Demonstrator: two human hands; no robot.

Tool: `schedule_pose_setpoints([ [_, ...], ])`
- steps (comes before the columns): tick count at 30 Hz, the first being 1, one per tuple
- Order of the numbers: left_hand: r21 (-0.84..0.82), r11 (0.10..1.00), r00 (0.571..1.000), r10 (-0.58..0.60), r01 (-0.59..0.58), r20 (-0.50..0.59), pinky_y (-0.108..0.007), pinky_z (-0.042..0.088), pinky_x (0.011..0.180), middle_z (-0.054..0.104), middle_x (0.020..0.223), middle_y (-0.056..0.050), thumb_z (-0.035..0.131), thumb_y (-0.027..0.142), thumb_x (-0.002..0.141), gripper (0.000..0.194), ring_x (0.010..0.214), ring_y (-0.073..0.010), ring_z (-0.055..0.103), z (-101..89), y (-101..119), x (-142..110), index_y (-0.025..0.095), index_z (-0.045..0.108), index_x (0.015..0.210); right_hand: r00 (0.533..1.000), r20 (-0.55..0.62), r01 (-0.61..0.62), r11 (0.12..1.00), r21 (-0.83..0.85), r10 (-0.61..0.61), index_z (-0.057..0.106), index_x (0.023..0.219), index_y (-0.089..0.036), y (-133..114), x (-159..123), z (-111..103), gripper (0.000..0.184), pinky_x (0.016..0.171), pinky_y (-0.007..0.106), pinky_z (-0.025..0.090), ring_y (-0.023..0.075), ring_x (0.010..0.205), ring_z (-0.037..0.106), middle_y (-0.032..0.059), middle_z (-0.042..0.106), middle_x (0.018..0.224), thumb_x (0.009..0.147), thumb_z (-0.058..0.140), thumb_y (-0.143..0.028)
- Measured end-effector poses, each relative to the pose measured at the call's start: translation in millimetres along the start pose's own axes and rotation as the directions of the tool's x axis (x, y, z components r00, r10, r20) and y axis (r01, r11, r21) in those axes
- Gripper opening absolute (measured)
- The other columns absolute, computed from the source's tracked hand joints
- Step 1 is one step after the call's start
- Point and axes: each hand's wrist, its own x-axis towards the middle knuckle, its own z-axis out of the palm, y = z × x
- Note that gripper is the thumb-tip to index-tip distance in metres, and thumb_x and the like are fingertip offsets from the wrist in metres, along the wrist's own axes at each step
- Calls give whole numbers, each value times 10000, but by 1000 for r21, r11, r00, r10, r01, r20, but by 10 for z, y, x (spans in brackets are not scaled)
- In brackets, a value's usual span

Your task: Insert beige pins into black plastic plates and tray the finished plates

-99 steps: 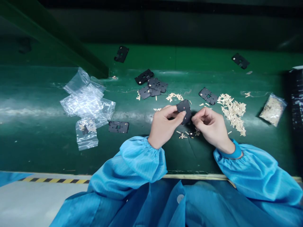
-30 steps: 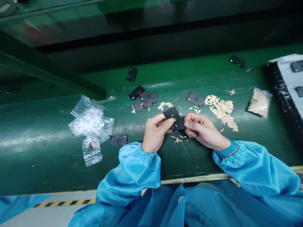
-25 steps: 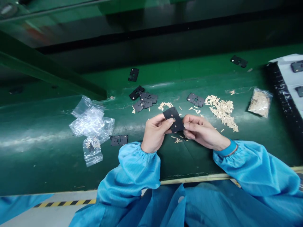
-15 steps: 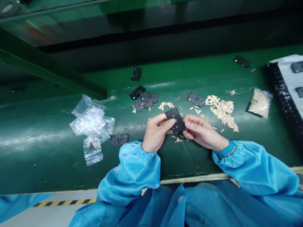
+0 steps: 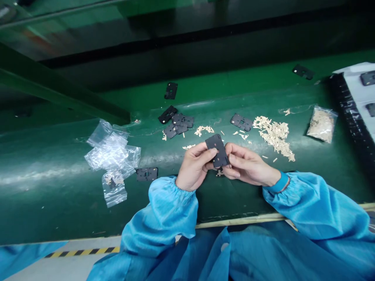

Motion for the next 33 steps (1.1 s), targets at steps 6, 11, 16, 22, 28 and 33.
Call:
schedule_pose_setpoints([
  [6, -5, 1000, 1000, -21, 21, -12, -175, 623, 598, 731, 766, 12, 904, 311, 724, 271, 636, -85, 691, 4, 4, 12, 180, 803, 938, 995, -62, 73, 990, -125, -81, 532, 954, -201, -20, 2, -1, 270, 585, 264, 267, 72, 551, 393, -72, 490, 692, 1000, 650, -439],
  [11, -1, 1000, 1000, -26, 26, -15, -166, 614, 595, 735, 791, 12, 893, 312, 736, 250, 646, -80, 684, 8, -2, 5, 177, 793, 921, 994, -70, 68, 985, -157, -80, 502, 947, -216, -1, 2, -23, 243, 575, 255, 263, 73, 542, 382, -91, 421, 659, 1000, 661, -391],
  [16, 13, 1000, 999, -22, 23, -45, -160, 599, 571, 741, 802, 3, 900, 328, 720, 254, 636, -79, 672, 12, -1, -3, 172, 777, 879, 997, -39, 51, 976, -210, -60, 504, 977, -225, -22, -8, -82, 234, 566, 250, 279, 83, 551, 400, -85, 441, 658, 992, 673, -386],
  [22, -3, 1000, 998, -18, 18, -62, -159, 596, 565, 743, 797, 6, 913, 332, 699, 279, 646, -82, 677, 35, 4, -13, 176, 783, 891, 992, -43, 96, 913, -397, -123, 536, 967, -212, -79, -19, -126, 199, 550, 248, 328, 86, 561, 427, -64, 480, 685, 985, 684, -343],
  [28, -44, 999, 995, 2, -6, -99, -145, 588, 548, 724, 769, 20, 914, 336, 701, 271, 630, -72, 668, 94, -4, -47, 175, 782, 875, 956, -123, 139, 784, -605, -265, 579, 956, -217, -82, -38, -57, 203, 567, 261, 385, 106, 615, 474, -20, 542, 779, 941, 737, -344],
  [33, -81, 997, 993, 11, -21, -117, -135, 598, 576, 713, 764, 27, 912, 331, 707, 258, 639, -60, 659, 120, -30, -54, 177, 782, 868, 895, -108, 198, 603, -773, -432, 601, 945, -231, 18, -40, -29, 166, 597, 298, 410, 146, 680, 500, 13, 552, 842, 943, 725, -341],
])
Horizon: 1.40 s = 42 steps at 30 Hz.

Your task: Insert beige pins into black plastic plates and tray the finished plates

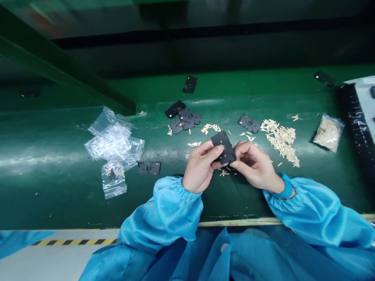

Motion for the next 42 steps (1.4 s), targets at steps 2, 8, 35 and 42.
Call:
schedule_pose_setpoints([
  [2, 1, 1000, 1000, 5, -5, -10, -137, 599, 582, 712, 761, 26, 911, 339, 708, 258, 639, -61, 660, -3, -8, 5, 178, 777, 859, 998, -38, 50, 996, -72, -53, 604, 954, -236, 22, -13, 27, 141, 609, 310, 415, 157, 699, 518, 21, 566, 857, 945, 720, -317],
  [8, 84, 994, 995, 77, -72, -63, -177, 620, 619, 740, 782, 11, 906, 355, 710, 265, 674, -91, 697, -48, -6, 48, 178, 778, 860, 999, 23, -42, 999, -13, 43, 616, 965, -227, -25, 50, -43, 160, 590, 291, 433, 138, 657, 515, -8, 550, 790, 928, 741, -320],
  [35, 116, 968, 960, 238, -223, -146, -244, 658, 680, 746, 788, 10, 884, 374, 740, 262, 713, -111, 706, -4, -92, 21, 190, 795, 905, 951, 147, -309, 817, 486, 272, 570, 933, -221, 29, 116, -8, 267, 576, 249, 369, 97, 595, 480, -57, 532, 714, 884, 802, -345],
  [42, 106, 973, 962, 219, -203, -162, -207, 628, 678, 746, 814, 2, 887, 395, 734, 291, 742, -108, 703, -7, -90, 32, 172, 780, 887, 978, 9, -206, 956, 210, 209, 574, 934, -223, 47, 97, 39, 263, 591, 267, 382, 122, 633, 476, -35, 541, 724, 922, 747, -421],
])
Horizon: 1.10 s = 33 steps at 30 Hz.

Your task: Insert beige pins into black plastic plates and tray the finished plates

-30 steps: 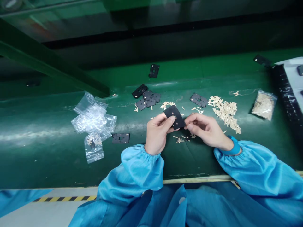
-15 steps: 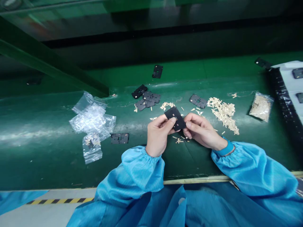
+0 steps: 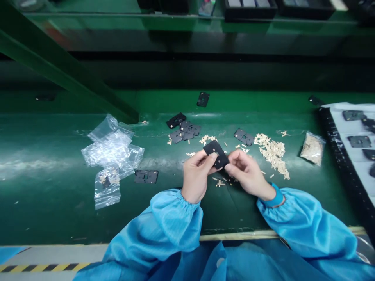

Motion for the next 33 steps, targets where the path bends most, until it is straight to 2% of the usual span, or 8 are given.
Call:
schedule_pose_setpoints([
  [7, 29, 999, 998, -35, 33, 48, -235, 632, 713, 733, 823, -9, 882, 427, 736, 330, 765, -118, 698, 1, -10, 35, 151, 768, 879, 999, -11, -46, 979, -196, 44, 602, 1021, -219, -98, 32, -33, 343, 608, 279, 460, 136, 662, 554, -8, 606, 777, 888, 753, -496],
  [10, 21, 998, 994, -64, 62, 89, -262, 644, 735, 686, 776, 4, 898, 437, 712, 349, 741, -108, 671, -15, -23, 90, 137, 739, 796, 994, 4, -105, 955, -278, 111, 593, 949, -215, -238, 118, -107, 373, 523, 262, 438, 129, 562, 548, -28, 602, 676, 876, 732, -552],
  [12, -12, 998, 993, -58, 60, 106, -282, 649, 800, 705, 849, -13, 895, 456, 718, 374, 814, -123, 694, -35, -39, 130, 152, 765, 892, 992, -15, -121, 940, -318, 122, 591, 895, -209, -349, 288, -199, 376, 488, 251, 416, 119, 519, 533, -28, 608, 652, 864, 738, -553],
  [15, -28, 999, 989, -31, 36, 145, -331, 642, 903, 730, 1061, -70, 843, 495, 785, 486, 1017, -178, 711, -73, -62, 170, 197, 759, 1160, 987, -160, -92, 924, -370, 34, 578, 889, -207, -516, 743, -451, 364, 481, 239, 400, 101, 501, 509, -19, 627, 693, 887, 697, -552],
  [19, 11, 1000, 988, 7, -9, 156, -347, 647, 895, 705, 1068, -83, 784, 505, 846, 455, 1026, -185, 696, -109, -83, 190, 192, 747, 1175, 918, -383, -145, 815, -561, -100, 553, 840, -203, -650, 1329, -901, 292, 488, 263, 392, 110, 481, 485, 17, 651, 708, 940, 627, -467],
  [23, 29, 1000, 989, 6, -10, 146, -307, 650, 827, 682, 976, -60, 757, 487, 867, 405, 897, -143, 683, -115, -95, 201, 176, 746, 1125, 862, -439, -200, 627, -753, -252, 613, 902, -180, -593, 1329, -1149, 166, 661, 310, 446, 182, 653, 600, 40, 672, 698, 912, 679, -332],
  [28, 25, 1000, 989, -17, 14, 145, -284, 646, 772, 665, 942, -52, 721, 450, 892, 344, 841, -131, 671, -104, -85, 195, 166, 740, 1086, 893, -335, -175, 453, -874, -301, 676, 922, -184, -457, 990, -1069, 160, 705, 325, 451, 206, 716, 657, 45, 727, 762, 955, 601, -321],
  [33, 38, 999, 988, -9, 3, 152, -298, 646, 778, 656, 935, -46, 709, 432, 898, 321, 827, -132, 670, -123, -93, 202, 164, 733, 1074, 948, -154, -44, 362, -931, -280, 707, 940, -195, -463, 1122, -715, 148, 717, 302, 490, 192, 755, 696, 35, 758, 831, 966, 593, -286],
])
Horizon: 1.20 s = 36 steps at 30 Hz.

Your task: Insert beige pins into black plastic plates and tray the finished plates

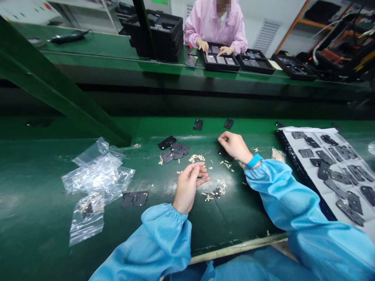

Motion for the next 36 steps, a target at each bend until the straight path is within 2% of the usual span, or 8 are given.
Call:
schedule_pose_setpoints([
  [4, 5, 1000, 1000, 1, -1, 0, -299, 644, 777, 656, 931, -42, 717, 445, 889, 330, 826, -135, 673, -27, -9, 23, 167, 730, 1067, 988, 67, 142, 988, -54, -138, 709, 1099, -181, -278, 312, 186, 179, 897, 339, 524, 226, 959, 700, 76, 759, 1029, 959, 617, -244],
  [7, 12, 1000, 1000, -12, 12, 1, -296, 641, 765, 653, 910, -38, 722, 450, 881, 332, 816, -134, 665, -28, 3, 25, 168, 730, 1056, 980, 93, 189, 975, -120, -178, 603, 1375, -138, -371, 569, 332, 448, 1106, 419, 451, 295, 1308, 569, 162, 640, 1396, 943, 663, -242],
  [10, 26, 999, 999, -36, 36, 1, -276, 632, 741, 651, 904, -36, 718, 446, 882, 327, 813, -131, 659, -23, 23, 8, 169, 732, 1054, 977, 136, 187, 964, -191, -163, 483, 1518, -153, -392, 763, 432, 608, 1145, 485, 426, 333, 1417, 479, 181, 536, 1539, 955, 673, -282],
  [17, 39, 997, 997, -65, 64, 28, -266, 624, 716, 656, 906, -32, 687, 427, 904, 299, 771, -119, 658, 13, 54, -42, 169, 730, 1049, 973, 185, 189, 935, -302, -137, 661, 1313, -131, -359, 902, 425, 341, 1010, 441, 510, 323, 1148, 660, 184, 730, 1207, 1004, 590, -256],
  [24, 25, 998, 998, -62, 61, 24, -266, 615, 701, 661, 884, -36, 690, 423, 891, 296, 744, -115, 646, 59, 69, -41, 157, 733, 1014, 970, 137, 231, 944, -236, -203, 633, 1364, -118, -136, 969, 385, 508, 1104, 417, 449, 308, 1236, 599, 184, 651, 1348, 929, 725, -365],
  [27, 17, 998, 998, -53, 52, 29, -270, 609, 704, 668, 885, -42, 711, 444, 875, 321, 744, -121, 652, 54, 63, -40, 156, 737, 1016, 973, 130, 213, 954, -210, -188, 689, 1243, -119, -131, 955, 402, 370, 1088, 428, 445, 318, 1201, 601, 198, 700, 1254, 940, 710, -331],
  [31, 22, 999, 998, -43, 43, 35, -275, 607, 699, 667, 888, -42, 732, 470, 855, 350, 743, -123, 650, 35, 55, -33, 157, 734, 1013, 991, 74, 117, 981, -153, -107, 707, 991, -130, -233, 948, 332, 112, 995, 407, 481, 328, 1095, 670, 204, 760, 1004, 960, 652, -222],
  [36, 27, 999, 999, -27, 26, 25, -288, 612, 694, 668, 887, -44, 722, 470, 863, 350, 747, -128, 652, 18, 39, -1, 155, 727, 1017, 1000, -12, 4, 1000, 31, -4, 649, 1010, -170, -332, 848, 4, 276, 740, 322, 578, 227, 765, 758, 98, 770, 810, 1078, 414, -297],
])
